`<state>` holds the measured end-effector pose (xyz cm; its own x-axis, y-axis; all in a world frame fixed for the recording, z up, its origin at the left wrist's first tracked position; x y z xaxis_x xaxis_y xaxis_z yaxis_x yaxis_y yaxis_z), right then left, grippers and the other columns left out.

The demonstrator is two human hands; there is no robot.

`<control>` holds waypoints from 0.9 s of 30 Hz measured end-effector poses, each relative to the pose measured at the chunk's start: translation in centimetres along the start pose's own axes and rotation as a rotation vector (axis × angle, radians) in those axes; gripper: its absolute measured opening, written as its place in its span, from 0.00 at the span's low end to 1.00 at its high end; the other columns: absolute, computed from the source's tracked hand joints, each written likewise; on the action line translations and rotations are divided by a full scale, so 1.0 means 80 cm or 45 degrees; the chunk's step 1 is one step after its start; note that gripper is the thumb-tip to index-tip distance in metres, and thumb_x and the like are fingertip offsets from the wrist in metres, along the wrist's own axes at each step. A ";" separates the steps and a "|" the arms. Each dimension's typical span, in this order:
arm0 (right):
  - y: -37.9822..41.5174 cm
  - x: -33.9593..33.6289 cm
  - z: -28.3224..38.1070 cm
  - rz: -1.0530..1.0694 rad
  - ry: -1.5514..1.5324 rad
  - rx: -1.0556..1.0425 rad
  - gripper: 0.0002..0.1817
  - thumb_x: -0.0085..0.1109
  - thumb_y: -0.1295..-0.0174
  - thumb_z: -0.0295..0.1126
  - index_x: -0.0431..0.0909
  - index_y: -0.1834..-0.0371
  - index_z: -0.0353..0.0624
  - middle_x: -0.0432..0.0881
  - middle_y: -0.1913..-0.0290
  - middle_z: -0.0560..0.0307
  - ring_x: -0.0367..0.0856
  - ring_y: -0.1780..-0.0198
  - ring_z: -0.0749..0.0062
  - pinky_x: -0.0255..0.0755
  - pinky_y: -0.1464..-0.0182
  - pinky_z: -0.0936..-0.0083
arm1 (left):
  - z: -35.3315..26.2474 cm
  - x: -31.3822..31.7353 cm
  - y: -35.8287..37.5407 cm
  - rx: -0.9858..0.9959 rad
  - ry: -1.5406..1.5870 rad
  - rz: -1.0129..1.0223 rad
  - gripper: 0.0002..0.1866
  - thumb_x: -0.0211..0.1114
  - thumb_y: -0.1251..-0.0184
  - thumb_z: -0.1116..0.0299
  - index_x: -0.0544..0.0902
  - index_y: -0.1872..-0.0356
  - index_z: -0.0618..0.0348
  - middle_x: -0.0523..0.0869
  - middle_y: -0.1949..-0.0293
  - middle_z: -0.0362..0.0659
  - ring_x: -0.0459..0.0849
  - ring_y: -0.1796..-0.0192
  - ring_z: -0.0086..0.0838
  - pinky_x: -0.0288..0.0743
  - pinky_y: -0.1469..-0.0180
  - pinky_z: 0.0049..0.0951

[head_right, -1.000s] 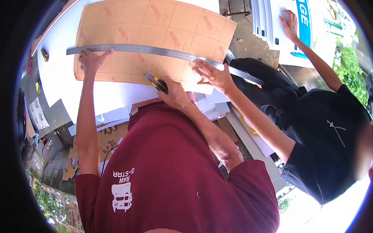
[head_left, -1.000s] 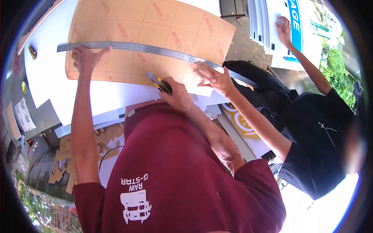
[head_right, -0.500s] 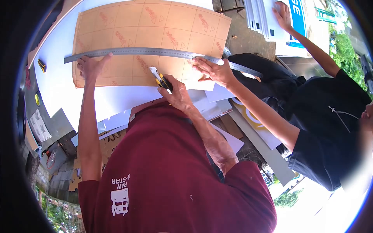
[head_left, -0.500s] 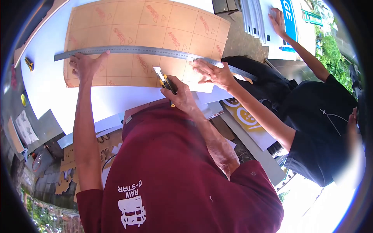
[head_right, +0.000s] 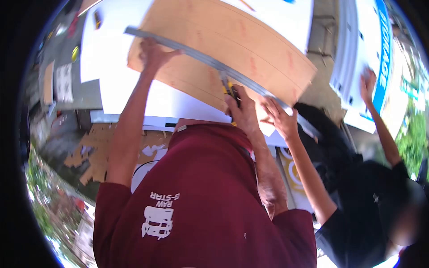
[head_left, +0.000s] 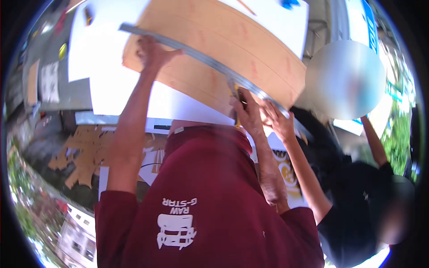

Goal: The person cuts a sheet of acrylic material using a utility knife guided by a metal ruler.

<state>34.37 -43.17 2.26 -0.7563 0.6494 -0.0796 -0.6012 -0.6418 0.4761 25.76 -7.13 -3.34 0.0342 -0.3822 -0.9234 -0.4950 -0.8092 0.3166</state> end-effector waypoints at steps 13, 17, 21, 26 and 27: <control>-0.240 0.187 0.172 0.578 0.856 -0.295 0.19 0.54 0.27 0.33 0.74 0.35 0.41 0.85 0.58 0.42 0.88 0.57 0.55 0.80 0.55 0.58 | -0.019 -0.013 0.017 -0.044 -0.016 0.053 0.82 0.83 0.67 0.29 0.45 0.19 0.75 0.43 0.17 0.66 0.39 0.15 0.58 0.50 0.25 0.69; -0.304 0.241 0.169 0.542 1.229 -0.609 0.21 0.52 0.26 0.36 0.73 0.34 0.41 0.86 0.48 0.35 0.86 0.45 0.43 0.79 0.43 0.50 | -0.020 -0.019 0.019 -0.054 0.041 0.056 0.81 0.83 0.65 0.29 0.46 0.19 0.75 0.46 0.17 0.65 0.37 0.15 0.58 0.48 0.25 0.72; -0.325 0.263 0.161 0.565 1.228 -0.761 0.22 0.51 0.25 0.37 0.72 0.33 0.38 0.85 0.47 0.35 0.84 0.45 0.38 0.78 0.43 0.48 | -0.018 -0.014 0.019 -0.071 0.019 0.044 0.81 0.83 0.65 0.30 0.46 0.18 0.72 0.46 0.17 0.64 0.39 0.15 0.57 0.48 0.24 0.71; -0.318 0.271 0.170 0.532 1.222 -0.945 0.21 0.51 0.25 0.37 0.72 0.34 0.38 0.85 0.49 0.35 0.84 0.48 0.36 0.78 0.46 0.46 | -0.023 -0.023 0.024 -0.090 -0.054 0.091 0.81 0.83 0.66 0.29 0.46 0.18 0.70 0.46 0.17 0.62 0.40 0.14 0.55 0.49 0.23 0.66; -0.316 0.272 0.173 0.516 1.213 -0.981 0.20 0.51 0.25 0.36 0.71 0.34 0.38 0.85 0.49 0.36 0.85 0.48 0.36 0.77 0.47 0.46 | -0.023 -0.025 0.024 -0.094 -0.060 0.098 0.81 0.83 0.65 0.29 0.46 0.18 0.70 0.46 0.17 0.62 0.40 0.14 0.55 0.49 0.23 0.66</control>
<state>36.68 -7.19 0.60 -0.6122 0.0132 -0.7906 -0.0389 -0.9992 0.0134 26.34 -8.78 -0.51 -0.0432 -0.4243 -0.9045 -0.4291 -0.8097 0.4003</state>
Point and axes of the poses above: each hand's wrist, its own y-axis away from the middle knuckle, its own x-axis out of the palm, z = x × y, the point moved 8 cm from there along -y, towards the middle knuckle
